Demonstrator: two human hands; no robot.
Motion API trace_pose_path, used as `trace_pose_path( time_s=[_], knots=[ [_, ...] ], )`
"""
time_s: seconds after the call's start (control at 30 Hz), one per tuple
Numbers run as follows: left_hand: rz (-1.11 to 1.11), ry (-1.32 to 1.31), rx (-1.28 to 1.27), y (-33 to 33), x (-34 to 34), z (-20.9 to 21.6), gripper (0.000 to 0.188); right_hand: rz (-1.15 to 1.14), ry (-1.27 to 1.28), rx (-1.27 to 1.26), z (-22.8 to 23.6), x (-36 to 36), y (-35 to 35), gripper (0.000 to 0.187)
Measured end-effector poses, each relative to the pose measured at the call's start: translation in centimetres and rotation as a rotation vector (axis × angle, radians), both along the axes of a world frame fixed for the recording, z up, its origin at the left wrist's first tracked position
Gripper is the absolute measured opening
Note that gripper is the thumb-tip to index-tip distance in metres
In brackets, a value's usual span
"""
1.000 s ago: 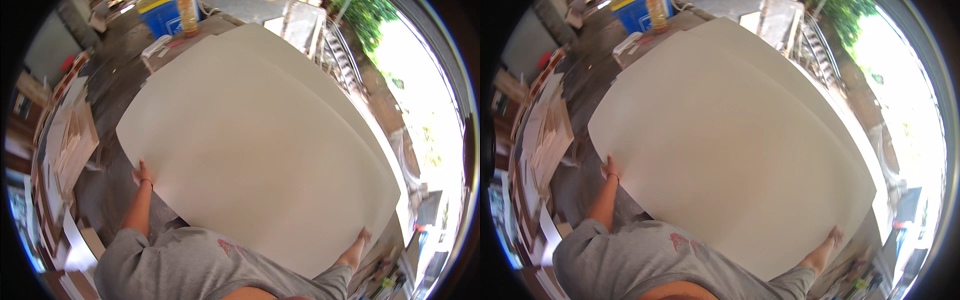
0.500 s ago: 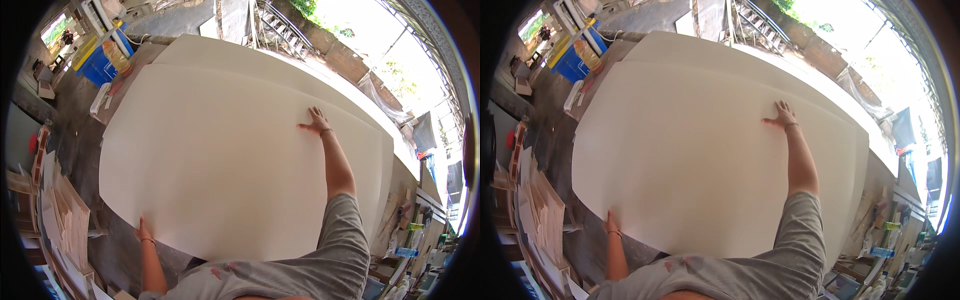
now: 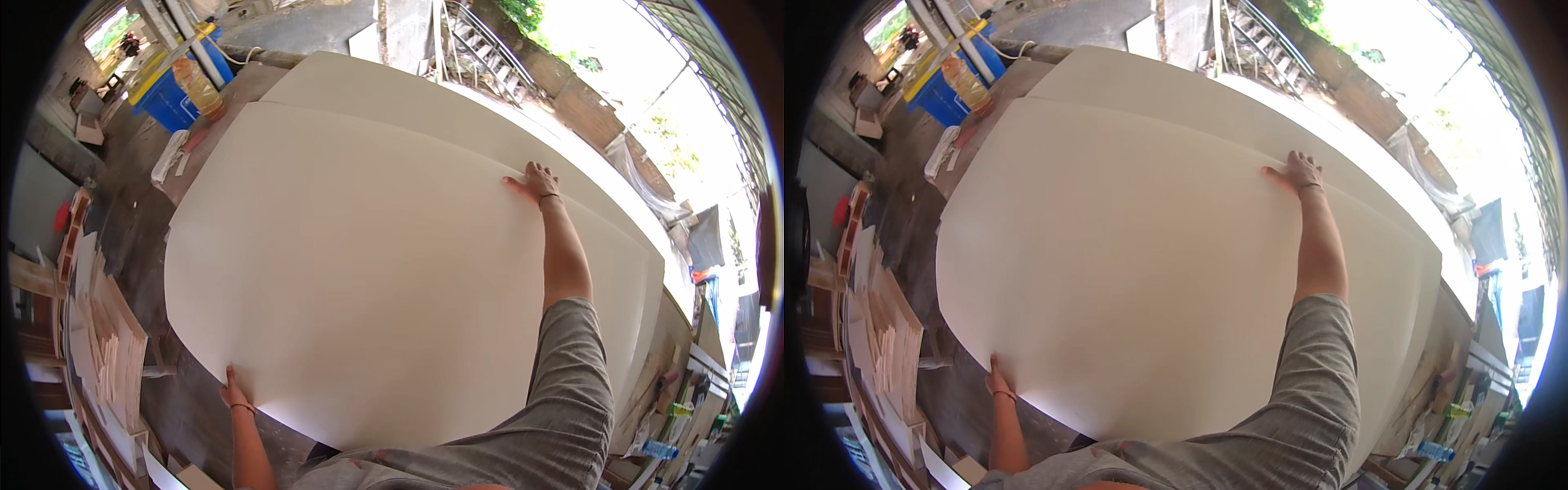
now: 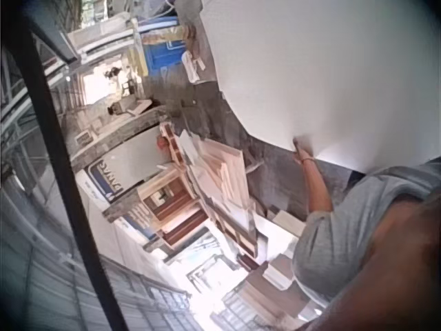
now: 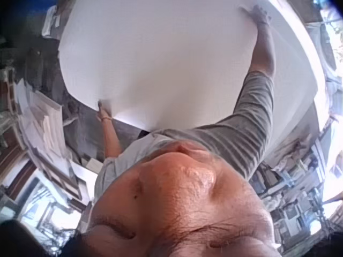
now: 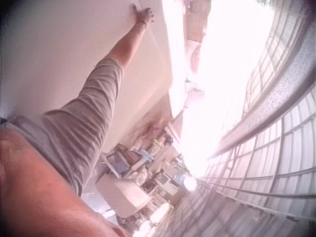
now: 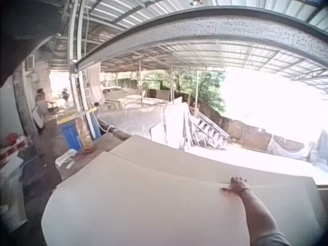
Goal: The person flips over a large piece of laminate on a workbench to reveal the underside, wipes the surface with a small blue cloth, and then pours liquid adhesive from a plastic bottle onto the panel, spreading some with a hand-held spreader.
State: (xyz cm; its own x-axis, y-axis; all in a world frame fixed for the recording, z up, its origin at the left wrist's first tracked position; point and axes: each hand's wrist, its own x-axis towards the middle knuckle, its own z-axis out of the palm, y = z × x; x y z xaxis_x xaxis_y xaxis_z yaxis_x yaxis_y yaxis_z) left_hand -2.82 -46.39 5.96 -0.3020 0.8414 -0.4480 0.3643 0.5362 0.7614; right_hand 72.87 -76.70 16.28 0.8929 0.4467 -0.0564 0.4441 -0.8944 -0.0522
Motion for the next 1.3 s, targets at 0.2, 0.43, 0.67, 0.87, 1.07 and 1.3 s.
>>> trace_pose_path(
  time_s=[0.2,0.43,0.67,0.87,1.07,1.3],
  knots=[
    [0.054,0.086,0.054,-0.2,-0.3,-0.4,0.078,0.011,-0.007,0.012,-0.7,0.9,0.3,0.066],
    [0.052,0.137,0.103,-0.7,0.7,1.0,0.092,0.022,-0.067,0.06,-1.6,-1.2,-0.9,0.061],
    [0.092,0.188,0.083,-1.2,0.7,2.1,0.096,-0.036,-0.192,-0.018,-2.8,-3.8,-0.2,0.065],
    [0.142,0.183,0.069,-1.6,-0.8,2.3,0.091,-0.053,-0.157,-0.003,-0.8,-5.4,0.5,0.06],
    [0.146,0.194,0.063,-2.1,-1.5,2.7,0.089,-0.092,-0.089,-0.039,-1.1,-5.3,0.4,0.061],
    [0.153,0.185,0.039,-2.0,-2.7,1.7,0.101,-0.066,-0.086,-0.023,-1.9,-3.9,-0.2,0.063]
  ],
)
